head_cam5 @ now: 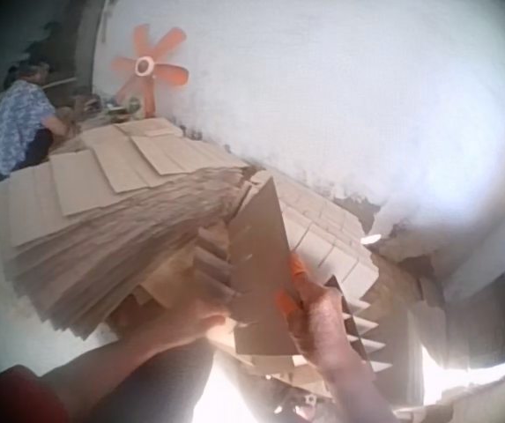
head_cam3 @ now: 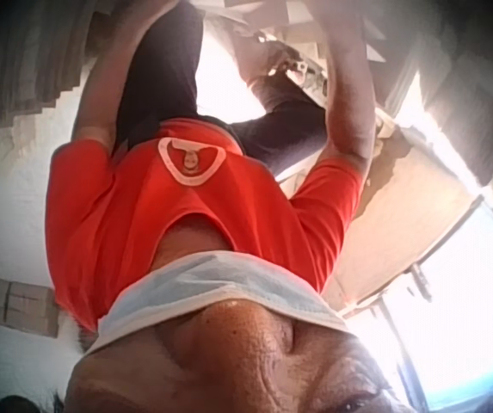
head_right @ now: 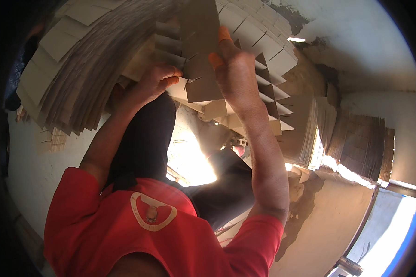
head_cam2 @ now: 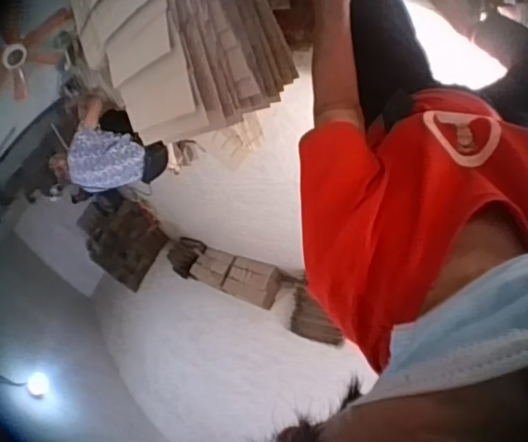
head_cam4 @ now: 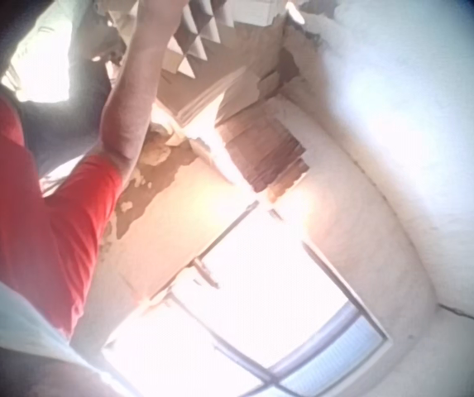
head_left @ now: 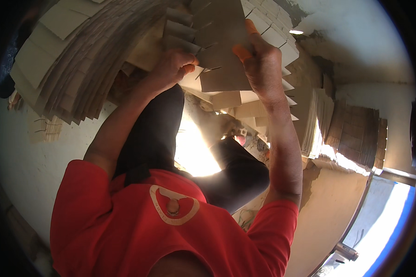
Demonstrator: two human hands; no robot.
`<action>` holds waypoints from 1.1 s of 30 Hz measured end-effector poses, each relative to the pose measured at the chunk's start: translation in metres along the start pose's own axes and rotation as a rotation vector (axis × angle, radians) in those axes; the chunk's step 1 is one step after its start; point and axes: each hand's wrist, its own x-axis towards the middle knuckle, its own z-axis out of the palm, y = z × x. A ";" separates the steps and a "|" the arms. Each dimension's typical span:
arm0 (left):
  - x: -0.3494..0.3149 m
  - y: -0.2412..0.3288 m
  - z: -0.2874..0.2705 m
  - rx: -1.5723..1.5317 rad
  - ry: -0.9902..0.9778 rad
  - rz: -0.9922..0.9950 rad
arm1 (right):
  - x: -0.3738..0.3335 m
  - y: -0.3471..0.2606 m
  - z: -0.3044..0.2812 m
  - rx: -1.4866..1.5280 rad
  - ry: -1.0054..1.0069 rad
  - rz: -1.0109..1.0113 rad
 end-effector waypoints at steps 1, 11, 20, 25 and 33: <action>0.001 0.001 0.000 0.001 0.018 0.027 | 0.002 -0.001 0.000 -0.034 -0.008 -0.003; 0.004 -0.005 0.002 0.004 -0.020 0.040 | 0.002 -0.003 -0.001 -0.035 -0.047 -0.002; 0.005 0.002 0.004 -0.015 0.016 0.018 | 0.002 0.011 0.037 -0.052 -0.122 -0.064; 0.007 -0.002 0.006 -0.056 0.029 -0.028 | 0.022 0.015 0.036 -0.124 -0.199 -0.190; 0.010 -0.004 0.010 -0.010 -0.058 -0.059 | 0.009 0.030 0.070 -0.241 -0.643 0.119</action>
